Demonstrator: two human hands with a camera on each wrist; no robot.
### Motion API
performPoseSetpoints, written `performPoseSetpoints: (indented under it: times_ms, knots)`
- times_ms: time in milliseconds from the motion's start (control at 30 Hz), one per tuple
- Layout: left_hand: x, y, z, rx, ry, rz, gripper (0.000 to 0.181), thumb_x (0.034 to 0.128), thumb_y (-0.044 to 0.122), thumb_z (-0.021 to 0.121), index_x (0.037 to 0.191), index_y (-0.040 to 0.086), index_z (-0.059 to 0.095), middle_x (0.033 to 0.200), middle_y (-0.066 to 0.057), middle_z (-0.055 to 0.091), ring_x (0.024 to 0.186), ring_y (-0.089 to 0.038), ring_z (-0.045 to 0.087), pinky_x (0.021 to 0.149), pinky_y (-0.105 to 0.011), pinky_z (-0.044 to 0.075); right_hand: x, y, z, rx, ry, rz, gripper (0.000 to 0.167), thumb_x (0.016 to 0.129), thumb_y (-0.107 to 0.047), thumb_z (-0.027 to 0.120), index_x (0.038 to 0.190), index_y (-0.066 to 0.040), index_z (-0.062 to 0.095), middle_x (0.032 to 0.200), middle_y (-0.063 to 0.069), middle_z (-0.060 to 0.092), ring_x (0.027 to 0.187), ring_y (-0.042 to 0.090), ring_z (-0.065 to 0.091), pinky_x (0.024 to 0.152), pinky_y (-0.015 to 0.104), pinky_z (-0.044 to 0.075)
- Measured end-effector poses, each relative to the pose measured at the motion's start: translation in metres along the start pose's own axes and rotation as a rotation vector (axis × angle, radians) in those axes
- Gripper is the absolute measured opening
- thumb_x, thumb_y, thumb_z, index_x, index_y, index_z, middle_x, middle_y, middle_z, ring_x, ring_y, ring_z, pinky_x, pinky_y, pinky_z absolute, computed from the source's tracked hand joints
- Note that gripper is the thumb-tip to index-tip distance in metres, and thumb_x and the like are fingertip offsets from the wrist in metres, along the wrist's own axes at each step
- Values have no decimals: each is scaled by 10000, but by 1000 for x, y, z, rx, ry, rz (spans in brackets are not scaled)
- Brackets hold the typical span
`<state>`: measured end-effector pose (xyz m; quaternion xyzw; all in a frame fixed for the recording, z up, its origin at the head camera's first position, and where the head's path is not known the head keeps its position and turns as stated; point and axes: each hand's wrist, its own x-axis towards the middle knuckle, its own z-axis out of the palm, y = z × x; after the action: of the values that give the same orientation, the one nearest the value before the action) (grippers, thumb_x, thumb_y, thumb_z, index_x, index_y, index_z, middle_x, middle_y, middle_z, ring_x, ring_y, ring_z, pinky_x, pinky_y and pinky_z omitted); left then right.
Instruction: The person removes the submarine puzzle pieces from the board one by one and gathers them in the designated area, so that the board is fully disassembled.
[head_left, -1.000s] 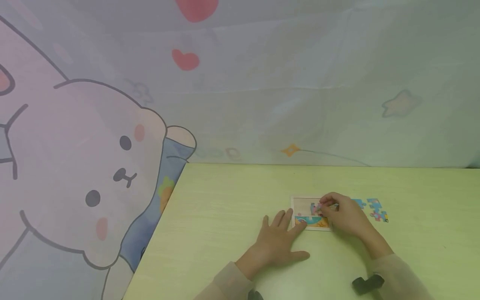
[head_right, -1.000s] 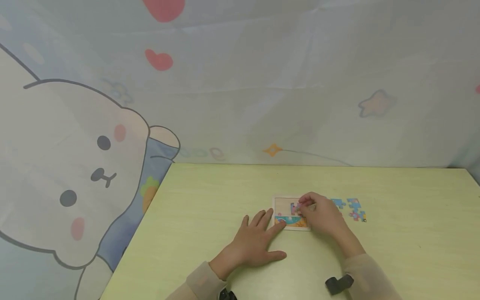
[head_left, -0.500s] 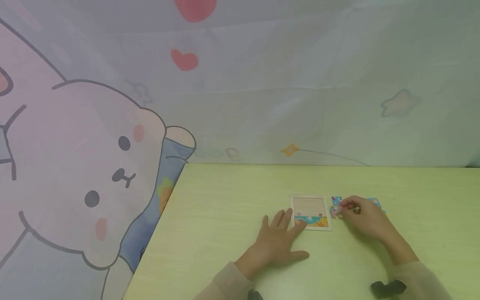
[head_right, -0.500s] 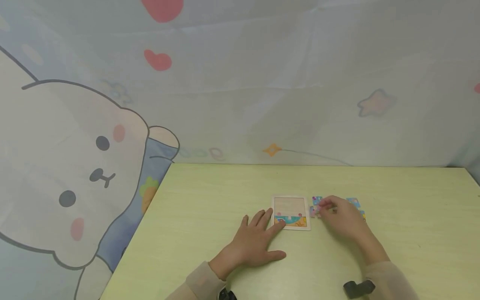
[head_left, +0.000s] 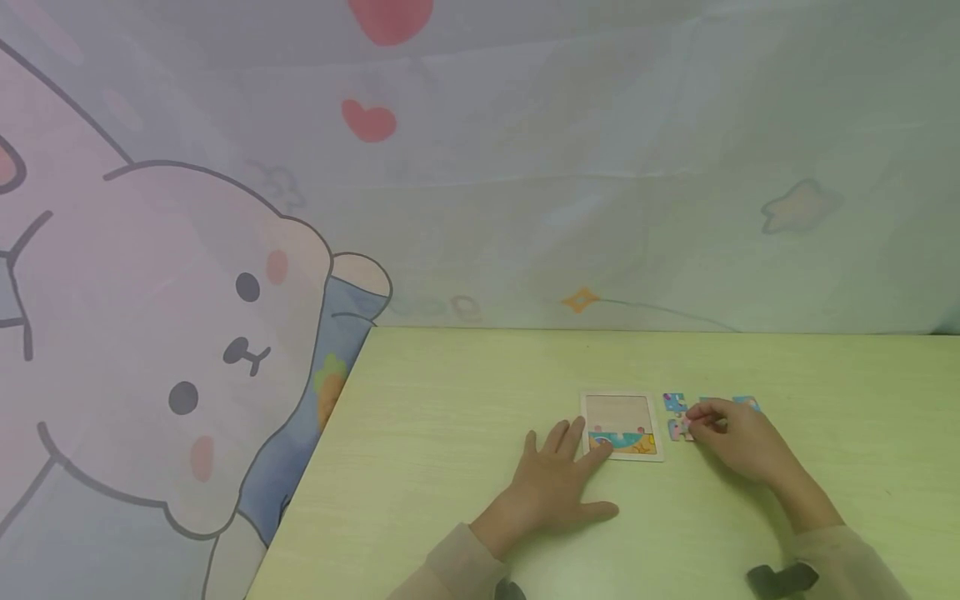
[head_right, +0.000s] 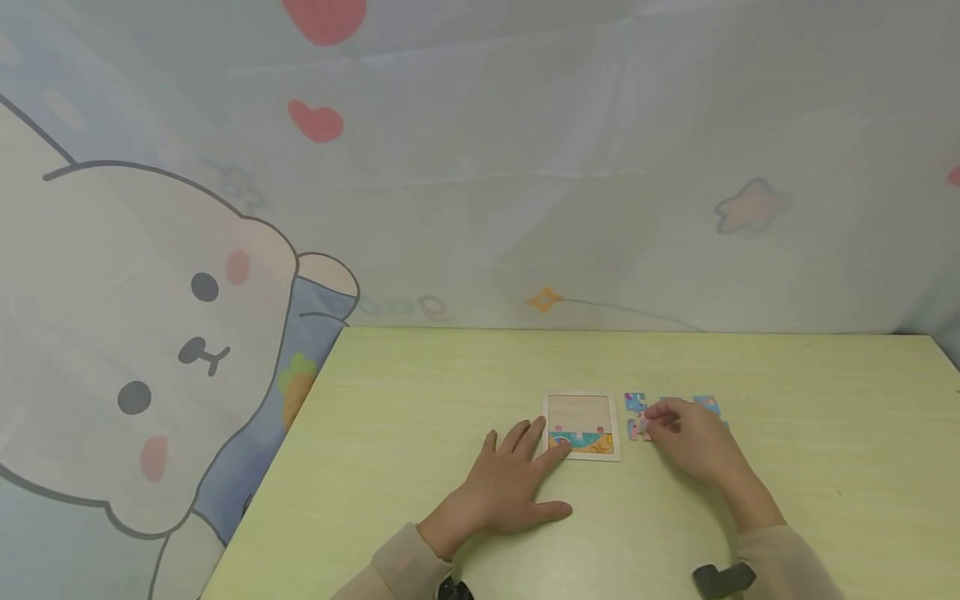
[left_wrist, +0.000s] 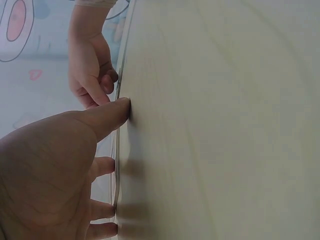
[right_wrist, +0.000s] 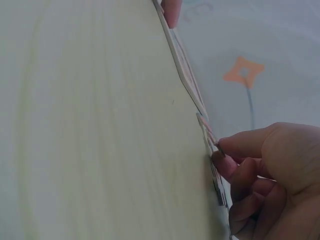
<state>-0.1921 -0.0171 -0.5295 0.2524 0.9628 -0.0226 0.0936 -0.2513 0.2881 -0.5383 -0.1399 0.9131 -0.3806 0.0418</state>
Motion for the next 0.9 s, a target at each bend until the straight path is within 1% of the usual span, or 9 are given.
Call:
performPoseSetpoints:
  times_ms: [133, 267, 433, 500, 600, 633, 700, 800, 900]
  knots:
    - [1, 0, 1, -5, -1, -2, 822, 945, 825, 369, 1652, 442, 198, 1732, -62, 138, 1571, -295, 173, 1157, -657, 278, 1, 1, 1, -16, 9, -4, 216, 1029, -218, 671, 1133, -36, 723, 990, 14, 712, 956, 268, 682, 834, 516, 555]
    - [1, 0, 1, -4, 4, -2, 822, 946, 824, 370, 1652, 439, 200, 1730, -63, 146, 1569, -294, 179, 1156, -656, 281, 2, 2, 1, -36, 15, 8, 253, 1036, -250, 657, 1156, -36, 719, 991, 8, 708, 962, 257, 670, 827, 500, 544]
    - [1, 1, 0, 3, 5, -3, 821, 947, 822, 371, 1652, 436, 205, 1728, -69, 155, 1568, -292, 186, 1154, -652, 287, 2, -3, 1, -33, 29, 12, 272, 1038, -266, 646, 1177, -45, 721, 1038, 42, 727, 1010, 321, 682, 863, 556, 537]
    - [0, 1, -1, 3, 4, -2, 821, 947, 822, 369, 1653, 437, 202, 1728, -71, 153, 1568, -293, 184, 1154, -653, 286, 2, -7, 1, -25, 34, 8, 275, 1038, -276, 648, 1181, -53, 724, 1052, 51, 732, 1015, 331, 683, 863, 560, 538]
    - [-1, 1, -1, 7, 7, 4, 823, 947, 823, 367, 1653, 435, 201, 1728, -73, 153, 1567, -295, 186, 1153, -652, 290, 1, -11, 3, 4, 19, -2, 289, 1039, -286, 654, 1203, -56, 715, 1060, 53, 734, 981, 286, 697, 821, 503, 554]
    - [-1, 1, -1, 8, 8, 5, 823, 947, 823, 368, 1653, 434, 204, 1728, -72, 154, 1567, -294, 188, 1154, -649, 292, 1, -12, 4, 12, 12, -2, 299, 1038, -301, 659, 1210, -61, 710, 1063, 45, 731, 956, 251, 697, 795, 465, 552]
    - [-2, 1, -1, 8, 12, 9, 819, 950, 815, 380, 1652, 426, 218, 1728, -62, 157, 1566, -295, 190, 1157, -645, 291, 1, -15, 6, 29, -4, 0, 310, 1030, -311, 674, 1218, -68, 705, 1061, 30, 722, 855, 186, 679, 719, 381, 536]
    - [-2, 4, -2, 28, 25, 18, 807, 955, 801, 397, 1648, 414, 246, 1725, -34, 171, 1560, -288, 208, 1159, -627, 298, 0, -21, 10, 40, -17, -6, 302, 1017, -308, 694, 1210, -77, 709, 1052, 21, 708, 722, 135, 607, 620, 308, 476]
    - [-3, 8, -2, 68, 34, 41, 801, 958, 799, 391, 1643, 404, 268, 1724, -10, 176, 1557, -277, 218, 1156, -613, 311, 1, -27, 14, 35, -12, -27, 269, 1003, -283, 712, 1187, -87, 723, 1020, -3, 704, 732, 138, 575, 632, 318, 462]
